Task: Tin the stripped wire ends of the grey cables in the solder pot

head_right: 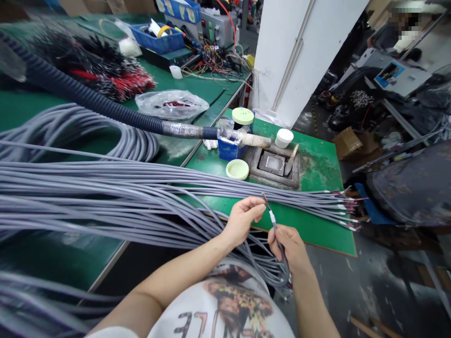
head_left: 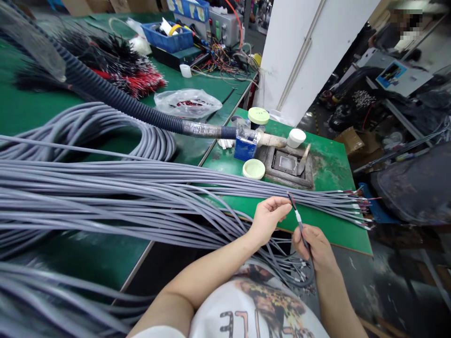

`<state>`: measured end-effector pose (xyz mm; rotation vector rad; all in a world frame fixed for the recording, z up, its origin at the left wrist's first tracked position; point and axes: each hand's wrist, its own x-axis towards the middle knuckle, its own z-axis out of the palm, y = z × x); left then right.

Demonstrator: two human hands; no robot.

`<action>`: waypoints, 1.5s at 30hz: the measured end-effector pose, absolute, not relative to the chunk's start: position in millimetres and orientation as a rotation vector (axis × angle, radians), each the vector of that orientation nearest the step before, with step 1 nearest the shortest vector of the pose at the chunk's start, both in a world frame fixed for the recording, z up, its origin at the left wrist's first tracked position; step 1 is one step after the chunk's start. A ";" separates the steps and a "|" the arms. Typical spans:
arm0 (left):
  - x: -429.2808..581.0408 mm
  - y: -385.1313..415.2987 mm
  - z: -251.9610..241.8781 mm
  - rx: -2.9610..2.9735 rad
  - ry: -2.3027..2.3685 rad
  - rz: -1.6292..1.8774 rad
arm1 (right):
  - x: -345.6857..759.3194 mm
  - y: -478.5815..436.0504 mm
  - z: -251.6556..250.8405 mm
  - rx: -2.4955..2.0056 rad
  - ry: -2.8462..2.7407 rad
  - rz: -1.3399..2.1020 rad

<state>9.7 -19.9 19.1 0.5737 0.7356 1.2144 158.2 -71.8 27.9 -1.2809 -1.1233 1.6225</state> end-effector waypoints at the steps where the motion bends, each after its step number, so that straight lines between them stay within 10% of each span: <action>1: 9.6 -19.6 19.6 0.579 0.737 1.211 | 158.5 -71.9 27.7 -1.287 -1.132 1.618; 45: -13.4 -7.2 3.5 0.788 0.824 1.366 | 98.4 35.1 63.8 -1.198 -1.789 0.640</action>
